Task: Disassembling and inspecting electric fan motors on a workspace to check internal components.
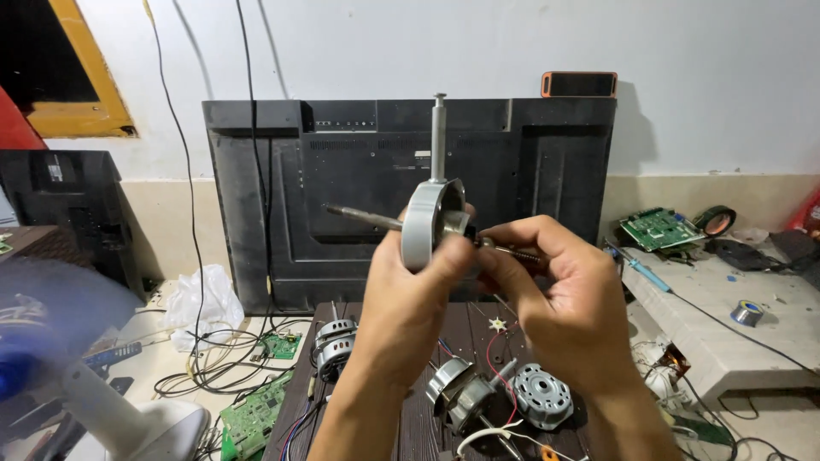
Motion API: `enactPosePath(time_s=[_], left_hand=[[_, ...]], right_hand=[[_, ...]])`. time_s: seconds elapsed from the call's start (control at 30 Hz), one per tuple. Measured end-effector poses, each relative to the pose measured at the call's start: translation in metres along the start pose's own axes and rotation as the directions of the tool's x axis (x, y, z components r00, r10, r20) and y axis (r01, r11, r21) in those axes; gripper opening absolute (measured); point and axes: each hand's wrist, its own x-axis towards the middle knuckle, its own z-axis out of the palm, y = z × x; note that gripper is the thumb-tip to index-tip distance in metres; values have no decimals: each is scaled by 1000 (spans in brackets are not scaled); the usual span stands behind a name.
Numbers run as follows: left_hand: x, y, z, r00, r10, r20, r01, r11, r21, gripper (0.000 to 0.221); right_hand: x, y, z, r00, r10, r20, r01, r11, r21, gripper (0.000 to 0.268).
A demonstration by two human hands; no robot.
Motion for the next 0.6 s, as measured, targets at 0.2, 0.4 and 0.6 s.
enactPosePath(time_s=[0.2, 0.4, 0.6], left_hand=[[1, 6, -3, 996, -15, 93, 33, 981, -191, 62], [1, 7, -4, 1000, -5, 19, 9, 980, -198, 84], [-3, 11, 5, 999, -5, -35, 2, 995, -99, 85]], right_hand=[[-3, 2, -5, 983, -177, 54, 179, 983, -33, 29], [-6, -3, -1, 991, -131, 35, 134, 986, -97, 29], [-12, -7, 6, 948, -310, 76, 316, 943, -101, 31]])
